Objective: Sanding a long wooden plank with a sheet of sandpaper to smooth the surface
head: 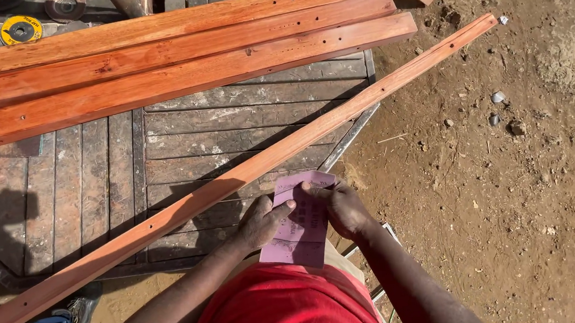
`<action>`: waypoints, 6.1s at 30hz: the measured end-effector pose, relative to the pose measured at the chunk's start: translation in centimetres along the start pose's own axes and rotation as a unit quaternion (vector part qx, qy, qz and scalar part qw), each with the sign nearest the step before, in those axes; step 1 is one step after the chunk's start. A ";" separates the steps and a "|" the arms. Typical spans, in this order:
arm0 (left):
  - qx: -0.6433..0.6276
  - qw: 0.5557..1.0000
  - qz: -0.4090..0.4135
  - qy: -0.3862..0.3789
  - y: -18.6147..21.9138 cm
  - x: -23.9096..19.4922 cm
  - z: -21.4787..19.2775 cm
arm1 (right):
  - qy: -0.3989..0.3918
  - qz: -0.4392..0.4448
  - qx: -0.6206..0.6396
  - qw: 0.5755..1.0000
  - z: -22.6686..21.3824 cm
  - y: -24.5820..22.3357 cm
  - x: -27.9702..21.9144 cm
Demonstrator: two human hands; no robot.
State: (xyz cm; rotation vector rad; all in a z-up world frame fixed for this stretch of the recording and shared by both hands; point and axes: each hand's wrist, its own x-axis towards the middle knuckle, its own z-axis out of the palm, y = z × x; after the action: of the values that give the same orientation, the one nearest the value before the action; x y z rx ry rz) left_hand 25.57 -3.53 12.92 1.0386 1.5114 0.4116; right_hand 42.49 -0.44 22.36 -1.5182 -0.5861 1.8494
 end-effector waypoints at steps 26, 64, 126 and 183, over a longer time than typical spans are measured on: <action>0.492 0.854 0.165 0.026 -5.9 9.3 -10.3 | 0.361 0.002 -0.120 0.925 2.5 11.8 17.2; 0.516 0.825 0.224 0.052 -6.5 9.1 -10.2 | 0.476 0.022 -0.179 0.861 2.6 10.0 20.7; 0.496 0.835 0.233 0.049 -10.9 10.6 -10.2 | 0.483 -0.191 0.087 0.850 -11.5 2.2 30.0; 0.557 0.790 0.222 0.125 -17.1 11.3 -9.8 | 0.475 -0.129 -0.113 0.863 -23.0 -6.9 33.9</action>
State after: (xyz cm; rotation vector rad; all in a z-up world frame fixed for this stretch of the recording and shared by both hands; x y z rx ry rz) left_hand 11.22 -0.92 -4.49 2.3786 1.7350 -0.1050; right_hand 62.84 27.42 -0.80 -2.1234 -0.4783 0.6691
